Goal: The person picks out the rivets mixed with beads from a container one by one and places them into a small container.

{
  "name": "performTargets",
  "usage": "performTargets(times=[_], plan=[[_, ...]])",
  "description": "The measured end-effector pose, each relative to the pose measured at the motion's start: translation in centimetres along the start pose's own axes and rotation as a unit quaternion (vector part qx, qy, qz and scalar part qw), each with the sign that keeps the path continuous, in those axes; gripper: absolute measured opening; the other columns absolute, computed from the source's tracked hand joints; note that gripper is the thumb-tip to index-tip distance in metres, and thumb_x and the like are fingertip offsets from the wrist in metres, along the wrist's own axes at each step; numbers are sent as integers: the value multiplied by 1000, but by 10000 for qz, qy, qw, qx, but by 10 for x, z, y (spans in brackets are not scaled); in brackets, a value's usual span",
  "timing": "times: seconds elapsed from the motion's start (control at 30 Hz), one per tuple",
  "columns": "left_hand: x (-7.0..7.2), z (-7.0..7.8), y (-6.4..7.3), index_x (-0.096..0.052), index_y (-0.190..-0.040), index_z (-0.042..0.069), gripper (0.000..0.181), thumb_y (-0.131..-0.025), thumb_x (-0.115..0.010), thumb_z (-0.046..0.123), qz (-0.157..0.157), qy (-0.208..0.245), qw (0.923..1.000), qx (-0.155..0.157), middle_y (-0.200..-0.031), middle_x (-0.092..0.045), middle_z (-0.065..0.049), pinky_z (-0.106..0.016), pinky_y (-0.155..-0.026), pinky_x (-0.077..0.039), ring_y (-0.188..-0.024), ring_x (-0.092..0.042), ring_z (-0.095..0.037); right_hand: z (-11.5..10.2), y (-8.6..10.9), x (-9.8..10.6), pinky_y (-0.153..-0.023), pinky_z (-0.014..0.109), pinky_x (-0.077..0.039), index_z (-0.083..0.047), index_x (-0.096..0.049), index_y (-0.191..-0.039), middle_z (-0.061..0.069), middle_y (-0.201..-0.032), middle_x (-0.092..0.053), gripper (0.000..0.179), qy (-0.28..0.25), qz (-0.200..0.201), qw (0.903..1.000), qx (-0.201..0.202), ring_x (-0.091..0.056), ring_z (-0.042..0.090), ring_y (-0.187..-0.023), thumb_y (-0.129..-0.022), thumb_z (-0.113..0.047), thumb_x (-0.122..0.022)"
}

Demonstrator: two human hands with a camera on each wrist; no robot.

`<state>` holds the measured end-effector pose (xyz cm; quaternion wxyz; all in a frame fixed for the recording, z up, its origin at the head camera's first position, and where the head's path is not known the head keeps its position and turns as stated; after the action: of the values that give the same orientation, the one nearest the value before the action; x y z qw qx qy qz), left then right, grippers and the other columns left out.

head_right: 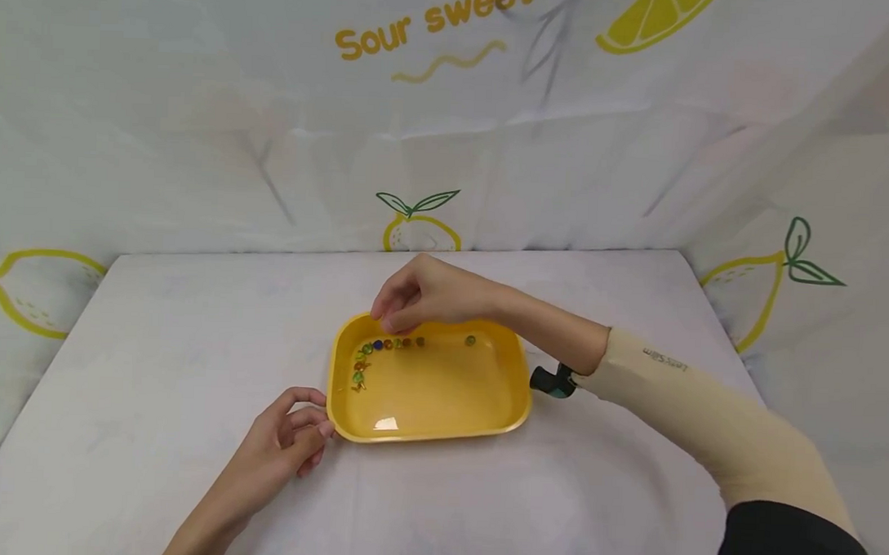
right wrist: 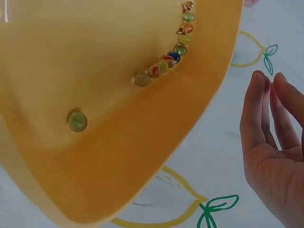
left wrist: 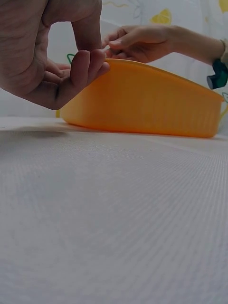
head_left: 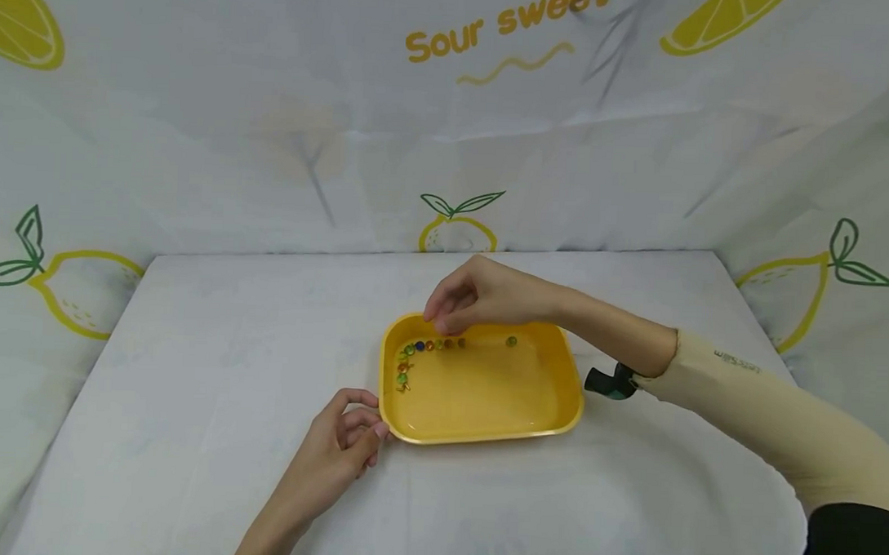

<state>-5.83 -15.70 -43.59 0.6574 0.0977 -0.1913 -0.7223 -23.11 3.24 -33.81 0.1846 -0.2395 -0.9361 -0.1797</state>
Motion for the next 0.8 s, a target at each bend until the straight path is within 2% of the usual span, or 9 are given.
performTargets(times=[0.13, 0.37, 0.53, 0.67, 0.73, 0.8], plan=[[-1, 1, 0, -51, -135, 9, 37, -104, -71, 11, -6, 8, 10000, 15, -99, -71, -11, -21, -56, -43, -67, -56, -12, -4, -7, -8, -92, 51, -66, 0, -78, -120, 21, -109, -81, 23, 1, -199, 9998, 74, -77, 39, -98, -99, -8, -78], [0, 0, 0, -51, -136, 10, 37, -104, -71, 12, 10, 15, 10000, 28, -97, -70, -9, -21, -55, -42, -67, -55, -12, -3, -19, -21, -90, 52, -65, -5, -81, -117, 13, -102, -82, 19, 253, -449, 9987, -55, -74, 30, -90, -99, -11, -80], [0, -1, 0, -52, -136, 10, 37, -104, -71, 12, 33, 24, 10000, -3, -97, -70, -9, -22, -55, -41, -66, -54, -12, -4, -27, -31, -80, 36, -64, -1, -80, -116, 17, -102, -82, 19, 395, -644, 9971, -18, -72, 11, -81, -99, -9, -79], [-1, -2, 1, -52, -136, 9, 38, -104, -71, 11, 3, 37, 10000, 5, -98, -71, -9, -21, -55, -42, -66, -55, -12, -3, -33, -41, -82, 27, -65, 2, -79, -116, 16, -101, -82, 19, 334, -816, 9961, -101, -71, 6, -80, -98, -6, -79], [-1, -2, 1, -51, -136, 9, 37, -104, -71, 11, -4, 49, 10000, -3, -98, -71, -10, -21, -55, -42, -66, -55, -12, -2, -35, -45, -85, 29, -66, 4, -78, -115, 16, -101, -82, 19, 287, -891, 9956, -76, -71, 6, -81, -98, -4, -78], [-1, -2, 1, -51, -136, 9, 37, -104, -71, 11, -7, 44, 10000, -19, -98, -71, -10, -21, -55, -42, -66, -55, -12, -1, -37, -47, -84, 26, -65, 4, -78, -115, 17, -101, -82, 18, 310, -938, 9951, -32, -70, 5, -81, -98, -4, -78]])
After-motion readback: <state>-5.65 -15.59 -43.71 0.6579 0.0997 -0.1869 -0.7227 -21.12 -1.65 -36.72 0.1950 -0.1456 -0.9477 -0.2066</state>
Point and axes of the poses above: each hand's wrist, its own y-axis away from the middle knuckle, its own x-axis out of the back of the hand, z = x × y, the point moved 6 cm from there along -y, towards the middle knuckle
